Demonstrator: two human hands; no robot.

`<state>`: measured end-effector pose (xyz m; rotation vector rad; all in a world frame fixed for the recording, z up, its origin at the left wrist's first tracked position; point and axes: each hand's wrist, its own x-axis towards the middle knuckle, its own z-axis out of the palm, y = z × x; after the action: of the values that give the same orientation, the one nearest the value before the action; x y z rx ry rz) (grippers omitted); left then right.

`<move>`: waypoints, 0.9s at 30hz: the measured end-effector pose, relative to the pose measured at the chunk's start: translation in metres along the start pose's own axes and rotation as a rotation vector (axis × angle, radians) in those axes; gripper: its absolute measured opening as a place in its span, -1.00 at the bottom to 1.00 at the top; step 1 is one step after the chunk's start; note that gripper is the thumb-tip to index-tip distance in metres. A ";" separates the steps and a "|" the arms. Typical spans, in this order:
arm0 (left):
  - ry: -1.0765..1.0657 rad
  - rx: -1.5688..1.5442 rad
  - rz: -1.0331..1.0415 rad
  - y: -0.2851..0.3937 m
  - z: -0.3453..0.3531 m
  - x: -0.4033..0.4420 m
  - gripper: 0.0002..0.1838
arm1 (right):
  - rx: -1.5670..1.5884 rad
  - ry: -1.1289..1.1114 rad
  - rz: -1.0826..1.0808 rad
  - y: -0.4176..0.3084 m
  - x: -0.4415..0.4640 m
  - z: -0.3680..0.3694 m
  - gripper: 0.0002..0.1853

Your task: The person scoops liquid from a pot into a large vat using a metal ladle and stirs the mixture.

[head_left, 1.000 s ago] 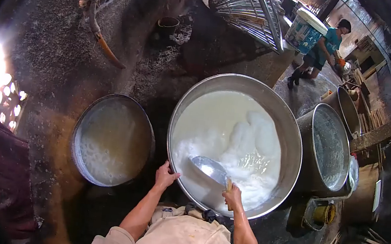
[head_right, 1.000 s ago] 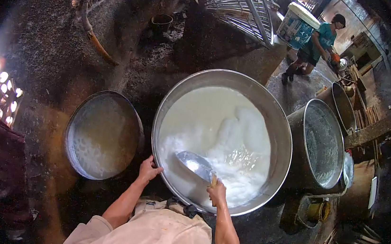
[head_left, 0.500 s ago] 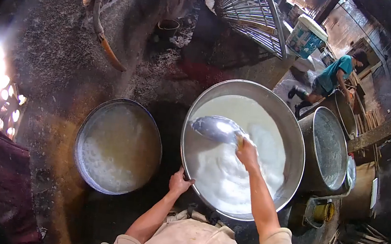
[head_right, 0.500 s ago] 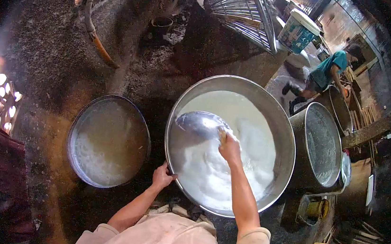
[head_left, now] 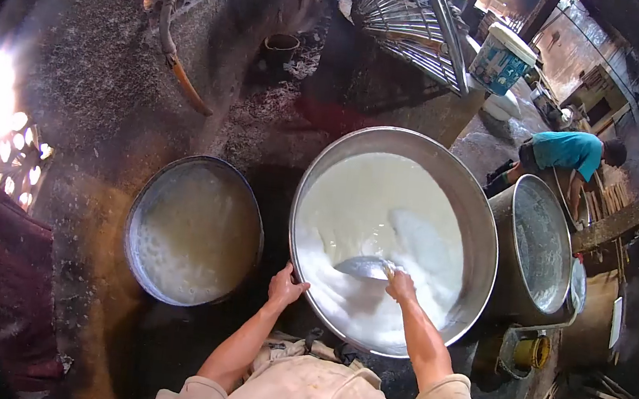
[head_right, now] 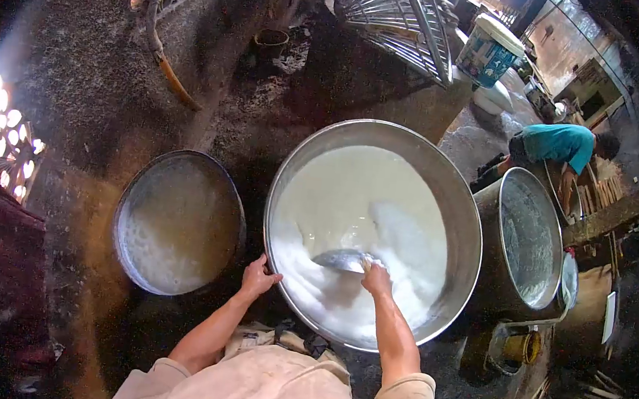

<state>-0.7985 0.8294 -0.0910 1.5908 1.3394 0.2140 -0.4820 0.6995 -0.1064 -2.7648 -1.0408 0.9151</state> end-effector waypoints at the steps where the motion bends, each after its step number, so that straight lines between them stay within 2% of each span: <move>1: -0.001 0.004 -0.003 -0.005 0.004 0.002 -0.30 | -0.004 -0.033 0.034 0.016 -0.006 0.004 -0.67; 3: 0.036 -0.096 0.053 -0.012 0.011 0.004 -0.30 | -0.003 -0.009 0.012 0.050 -0.019 0.008 -0.68; 5: 0.054 -0.083 0.028 -0.006 0.009 0.000 -0.29 | 0.011 -0.010 0.084 0.072 -0.036 0.002 -0.67; 6: 0.052 -0.085 0.023 -0.009 0.012 0.001 -0.30 | -0.031 -0.024 -0.047 0.085 -0.050 -0.008 -0.66; 10: 0.106 -0.074 -0.002 -0.008 0.018 -0.001 -0.32 | -0.054 0.079 -0.061 0.155 -0.073 -0.026 -0.68; 11: 0.127 -0.080 -0.011 -0.008 0.021 -0.002 -0.32 | -0.090 0.089 -0.096 0.167 -0.085 -0.040 -0.67; 12: 0.150 -0.047 -0.023 -0.007 0.023 -0.003 -0.29 | -0.043 0.052 -0.027 0.169 -0.099 -0.063 -0.67; 15: 0.191 -0.024 -0.038 -0.009 0.031 -0.003 -0.22 | -0.069 0.150 -0.125 0.194 -0.126 -0.117 -0.65; 17: 0.237 0.020 -0.027 -0.008 0.037 -0.004 -0.21 | 0.083 0.054 0.052 0.177 -0.150 -0.172 -0.63; 19: 0.286 0.067 -0.016 -0.006 0.040 -0.004 -0.20 | 0.142 0.144 -0.018 0.205 -0.137 -0.194 -0.61; 21: 0.302 0.041 -0.075 -0.006 0.042 -0.003 -0.18 | 0.215 0.214 0.016 0.191 -0.135 -0.223 -0.64; 23: 0.303 0.064 -0.080 -0.009 0.041 0.000 -0.18 | 0.124 0.448 -0.022 0.219 -0.086 -0.200 -0.61; 24: 0.294 0.063 -0.071 -0.017 0.042 0.005 -0.18 | 0.126 0.535 -0.018 0.207 -0.077 -0.195 -0.61; 25: 0.284 0.064 -0.061 -0.021 0.043 0.008 -0.18 | 0.111 0.579 0.010 0.214 -0.047 -0.175 -0.62; 27: 0.265 0.077 -0.091 -0.001 0.039 -0.004 -0.19 | 0.058 0.692 -0.084 0.236 0.013 -0.133 -0.56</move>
<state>-0.7748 0.8039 -0.1089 1.6018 1.6369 0.3304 -0.2627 0.5458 -0.0612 -2.6225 -0.9521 -0.0465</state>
